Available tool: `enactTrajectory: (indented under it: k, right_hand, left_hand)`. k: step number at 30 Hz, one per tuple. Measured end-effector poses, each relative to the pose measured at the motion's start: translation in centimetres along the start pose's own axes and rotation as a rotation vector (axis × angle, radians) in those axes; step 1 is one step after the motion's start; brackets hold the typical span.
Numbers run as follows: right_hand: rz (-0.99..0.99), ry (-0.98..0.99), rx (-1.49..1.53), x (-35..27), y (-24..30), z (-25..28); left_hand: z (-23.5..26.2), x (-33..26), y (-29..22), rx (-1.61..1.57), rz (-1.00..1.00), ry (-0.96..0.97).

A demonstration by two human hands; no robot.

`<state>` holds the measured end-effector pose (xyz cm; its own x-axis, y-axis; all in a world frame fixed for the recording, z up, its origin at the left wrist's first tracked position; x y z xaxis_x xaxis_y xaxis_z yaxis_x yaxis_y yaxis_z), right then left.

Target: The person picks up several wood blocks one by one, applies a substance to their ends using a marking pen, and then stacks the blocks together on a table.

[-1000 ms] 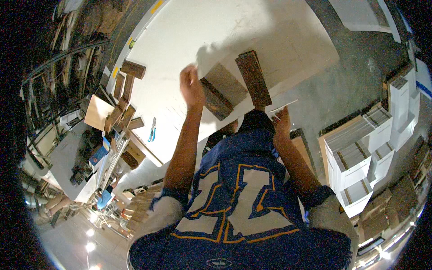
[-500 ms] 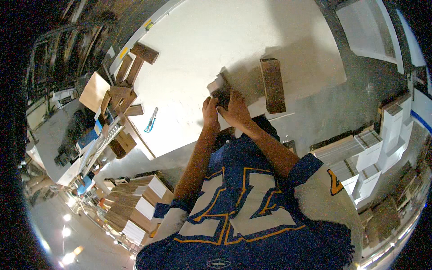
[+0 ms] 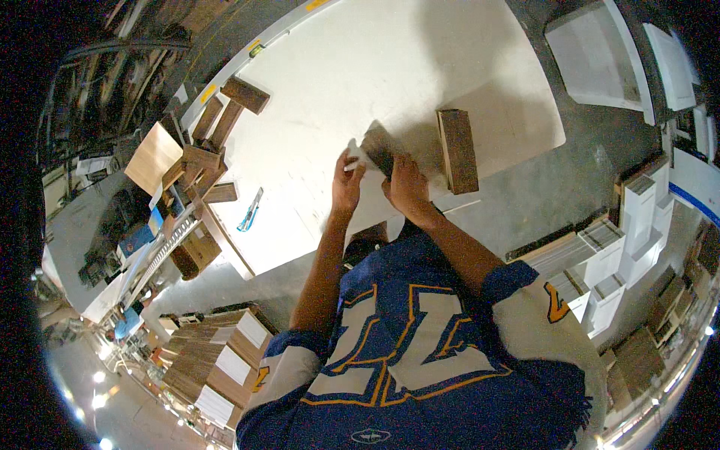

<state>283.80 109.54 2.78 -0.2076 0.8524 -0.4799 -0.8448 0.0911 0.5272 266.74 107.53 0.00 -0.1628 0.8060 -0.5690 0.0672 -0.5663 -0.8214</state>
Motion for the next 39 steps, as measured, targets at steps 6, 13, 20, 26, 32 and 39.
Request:
enactTrajectory:
  k: [6, 13, 20, 26, 32, 39]
  right_hand:
    - [0.131, -0.072, -0.052, -1.4, 0.5, 0.7]
    - [0.073, -0.3, 0.063, -3.9, -1.4, -1.3]
    - [-0.039, -0.232, 0.003, -2.8, -1.6, -1.3]
    - [0.06, -0.279, 0.262, -5.2, -1.6, 0.7]
    - [0.062, -0.168, 1.096, -8.6, 0.7, 7.1]
    - [-0.048, -0.446, 0.537, -10.7, -3.1, 13.3]
  left_hand:
    - [0.8, 0.4, -3.9, 0.551, -0.227, 0.149]
    - [0.3, 0.5, -2.2, 0.395, -0.27, 0.224]
    - [0.8, 1.9, -0.3, 0.198, -0.175, 0.275]
    - [1.6, -0.6, -3.6, 0.228, -0.111, 0.048]
    - [-6.4, -4.7, -8.7, 0.066, -0.124, 0.444]
    - [-15.6, -5.2, -11.0, 0.212, -0.283, 0.357]
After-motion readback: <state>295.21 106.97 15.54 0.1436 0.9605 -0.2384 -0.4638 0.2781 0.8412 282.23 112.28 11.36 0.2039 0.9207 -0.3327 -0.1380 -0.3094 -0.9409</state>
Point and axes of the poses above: each hand's wrist, its own x-axis towards the middle knuckle, its own z-axis out of the back of the hand, y = z × x, the point moved 7 cm from there along x, towards the middle knuckle, and after that the axes turned 2 degrees about x, right-handed, at the moved point
